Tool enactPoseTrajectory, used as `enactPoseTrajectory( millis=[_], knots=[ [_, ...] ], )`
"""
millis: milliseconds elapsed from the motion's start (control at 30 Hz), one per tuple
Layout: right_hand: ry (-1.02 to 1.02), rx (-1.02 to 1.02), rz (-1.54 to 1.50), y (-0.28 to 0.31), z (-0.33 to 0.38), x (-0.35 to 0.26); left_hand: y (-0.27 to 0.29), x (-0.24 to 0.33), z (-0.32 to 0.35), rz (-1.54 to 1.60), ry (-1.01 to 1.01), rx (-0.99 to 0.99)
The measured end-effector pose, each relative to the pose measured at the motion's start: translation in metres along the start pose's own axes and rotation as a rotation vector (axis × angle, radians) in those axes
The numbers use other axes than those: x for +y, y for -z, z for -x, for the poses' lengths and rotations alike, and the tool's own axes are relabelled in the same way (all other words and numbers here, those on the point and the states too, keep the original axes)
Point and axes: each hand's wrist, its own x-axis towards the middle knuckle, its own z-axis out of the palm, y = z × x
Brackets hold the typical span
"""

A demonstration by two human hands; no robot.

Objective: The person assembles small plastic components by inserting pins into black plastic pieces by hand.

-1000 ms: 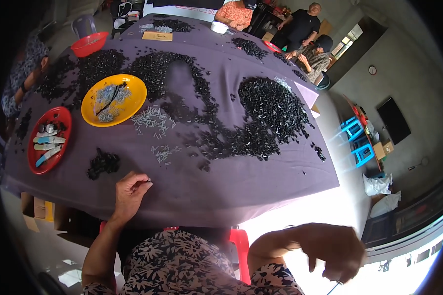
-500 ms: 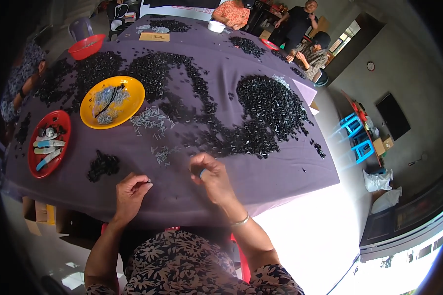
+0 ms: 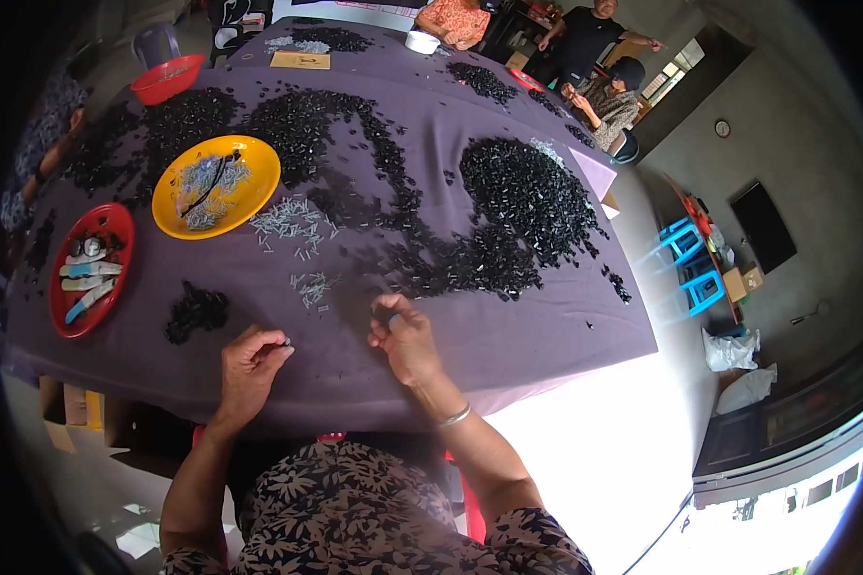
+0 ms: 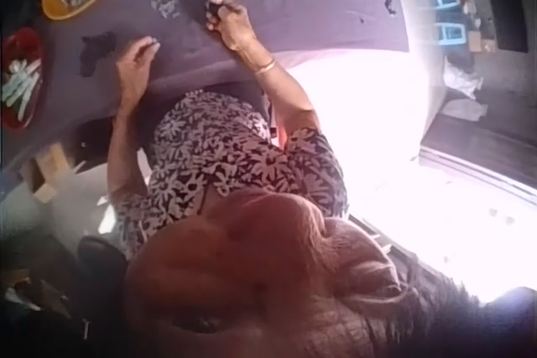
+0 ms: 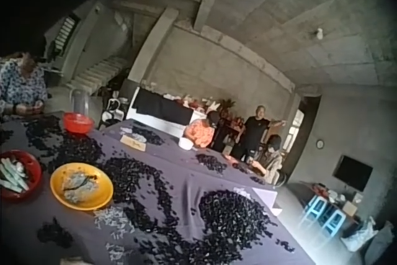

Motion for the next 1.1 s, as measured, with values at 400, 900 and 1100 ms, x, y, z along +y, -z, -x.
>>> enactPoseTrajectory(
  millis=[400,900,1100],
  knots=[
    [0.286,-0.066,0.690,-0.012,0.012,0.022,0.005,0.007,0.006,-0.073,0.028,-0.002],
    [0.091,-0.342,0.505,-0.041,-0.004,-0.001,-0.004,0.009,-0.008,-0.072,-0.032,-0.008],
    [0.183,-0.426,0.579,-0.057,-0.002,0.015,0.004,0.007,-0.004,0.028,0.017,-0.009]
  ],
)
